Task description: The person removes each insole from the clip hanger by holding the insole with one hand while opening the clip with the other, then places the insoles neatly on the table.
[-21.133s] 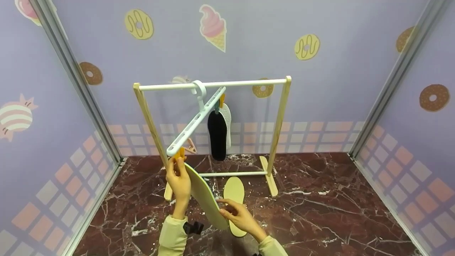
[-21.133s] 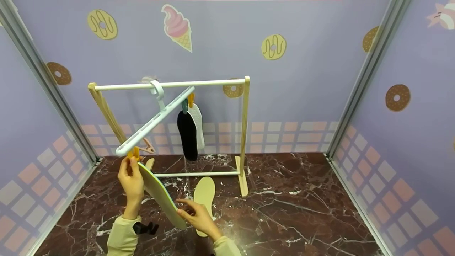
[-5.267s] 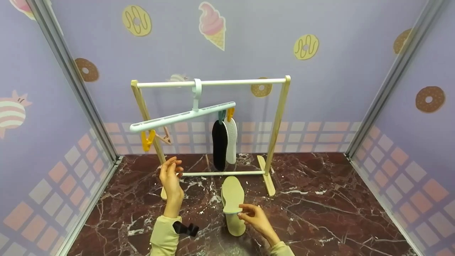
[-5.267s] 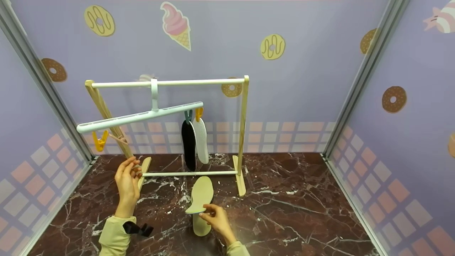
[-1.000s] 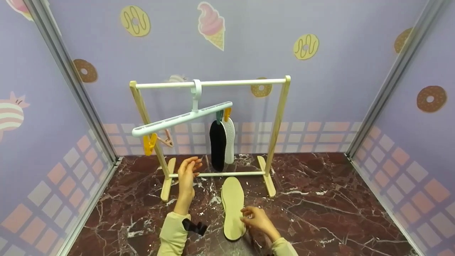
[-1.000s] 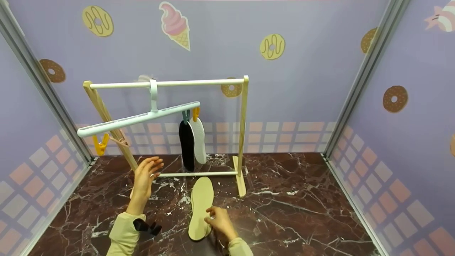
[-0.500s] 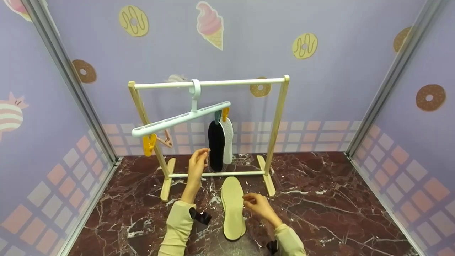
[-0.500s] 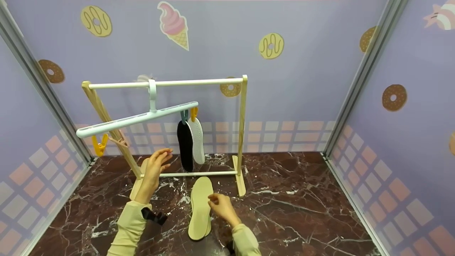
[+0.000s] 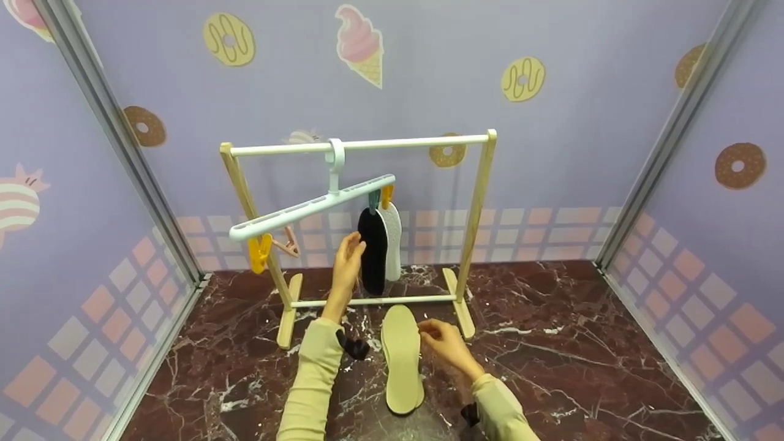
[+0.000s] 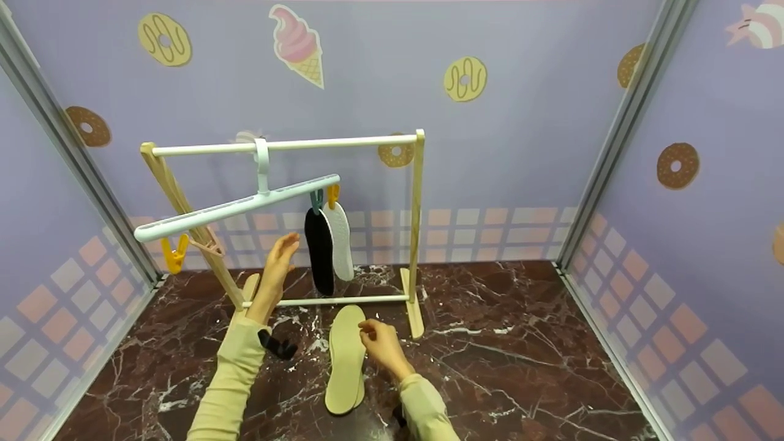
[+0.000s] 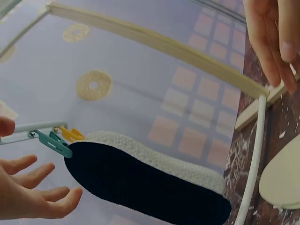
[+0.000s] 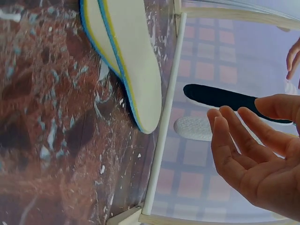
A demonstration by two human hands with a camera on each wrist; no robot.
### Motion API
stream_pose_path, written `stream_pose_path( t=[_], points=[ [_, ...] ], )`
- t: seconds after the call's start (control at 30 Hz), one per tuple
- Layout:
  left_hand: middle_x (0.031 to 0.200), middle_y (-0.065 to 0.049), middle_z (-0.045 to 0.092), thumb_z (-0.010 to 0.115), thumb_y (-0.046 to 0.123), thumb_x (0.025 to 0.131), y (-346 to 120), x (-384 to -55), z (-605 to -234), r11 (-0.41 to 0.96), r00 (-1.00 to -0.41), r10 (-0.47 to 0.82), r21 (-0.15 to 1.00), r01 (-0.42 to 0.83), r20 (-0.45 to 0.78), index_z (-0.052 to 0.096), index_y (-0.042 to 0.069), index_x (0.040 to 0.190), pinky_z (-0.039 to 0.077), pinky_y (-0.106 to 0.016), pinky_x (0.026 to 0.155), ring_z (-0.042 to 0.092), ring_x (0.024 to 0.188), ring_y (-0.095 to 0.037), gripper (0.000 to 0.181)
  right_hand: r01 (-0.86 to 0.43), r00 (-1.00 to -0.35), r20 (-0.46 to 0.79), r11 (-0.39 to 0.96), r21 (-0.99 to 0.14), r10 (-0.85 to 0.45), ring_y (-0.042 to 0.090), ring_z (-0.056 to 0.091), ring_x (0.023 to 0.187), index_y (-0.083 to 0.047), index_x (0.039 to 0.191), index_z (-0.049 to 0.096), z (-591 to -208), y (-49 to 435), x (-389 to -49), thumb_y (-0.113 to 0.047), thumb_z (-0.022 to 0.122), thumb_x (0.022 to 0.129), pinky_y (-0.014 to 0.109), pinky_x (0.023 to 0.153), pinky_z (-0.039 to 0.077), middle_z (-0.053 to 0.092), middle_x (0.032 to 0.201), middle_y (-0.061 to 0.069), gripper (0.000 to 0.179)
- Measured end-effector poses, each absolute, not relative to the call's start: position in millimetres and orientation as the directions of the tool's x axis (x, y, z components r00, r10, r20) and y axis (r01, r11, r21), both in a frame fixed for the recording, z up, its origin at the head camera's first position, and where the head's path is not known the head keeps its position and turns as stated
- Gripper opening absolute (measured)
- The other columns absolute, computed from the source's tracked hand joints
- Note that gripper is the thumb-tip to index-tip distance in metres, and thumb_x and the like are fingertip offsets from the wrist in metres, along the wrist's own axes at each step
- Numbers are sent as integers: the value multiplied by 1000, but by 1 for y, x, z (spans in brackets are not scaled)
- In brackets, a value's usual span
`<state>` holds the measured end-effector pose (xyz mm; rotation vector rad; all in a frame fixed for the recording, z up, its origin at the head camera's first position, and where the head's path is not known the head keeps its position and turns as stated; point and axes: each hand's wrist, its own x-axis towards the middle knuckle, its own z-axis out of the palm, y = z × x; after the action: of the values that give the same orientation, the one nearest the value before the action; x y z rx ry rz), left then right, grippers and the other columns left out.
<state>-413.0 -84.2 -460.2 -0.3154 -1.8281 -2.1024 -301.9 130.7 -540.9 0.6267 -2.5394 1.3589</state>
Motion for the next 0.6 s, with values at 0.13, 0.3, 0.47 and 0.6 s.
stream_pose_path(
  t=[0.13, 0.3, 0.47, 0.6],
  points=[
    [132, -5, 47, 55, 33, 87, -93, -473, -496, -112, -897, -92, 891, 441, 432, 46, 15, 126, 31, -28, 105, 39, 127, -17, 44, -482, -876, 400, 481, -733, -269, 31, 64, 86, 6, 98, 61, -535, 131, -308, 0, 55, 84, 34, 74, 52, 66, 94, 20, 17],
    [133, -4, 46, 56, 40, 85, -92, -480, -479, -36, -911, -97, 913, 406, 401, 46, 20, 125, 30, -24, 105, 37, 128, -15, 46, -481, -876, 420, 490, -727, -237, 31, 64, 86, 6, 102, 60, -526, 129, -316, -1, 54, 84, 31, 73, 52, 65, 97, 21, 20],
    [136, -8, 42, 55, 35, 86, -92, -514, -491, -6, -915, -97, 919, 393, 391, 43, 13, 129, 30, -27, 105, 34, 131, -19, 50, -476, -877, 433, 484, -734, -206, 29, 64, 86, 5, 103, 60, -519, 128, -325, -6, 55, 86, 31, 74, 51, 66, 96, 19, 21],
    [138, -7, 40, 56, 36, 86, -88, -543, -498, 5, -904, -90, 908, 418, 417, 41, 13, 132, 27, -27, 107, 32, 131, -16, 54, -463, -886, 415, 454, -762, -206, 33, 63, 84, 6, 104, 58, -516, 129, -331, -7, 55, 86, 28, 73, 51, 66, 94, 21, 22]
  ],
)
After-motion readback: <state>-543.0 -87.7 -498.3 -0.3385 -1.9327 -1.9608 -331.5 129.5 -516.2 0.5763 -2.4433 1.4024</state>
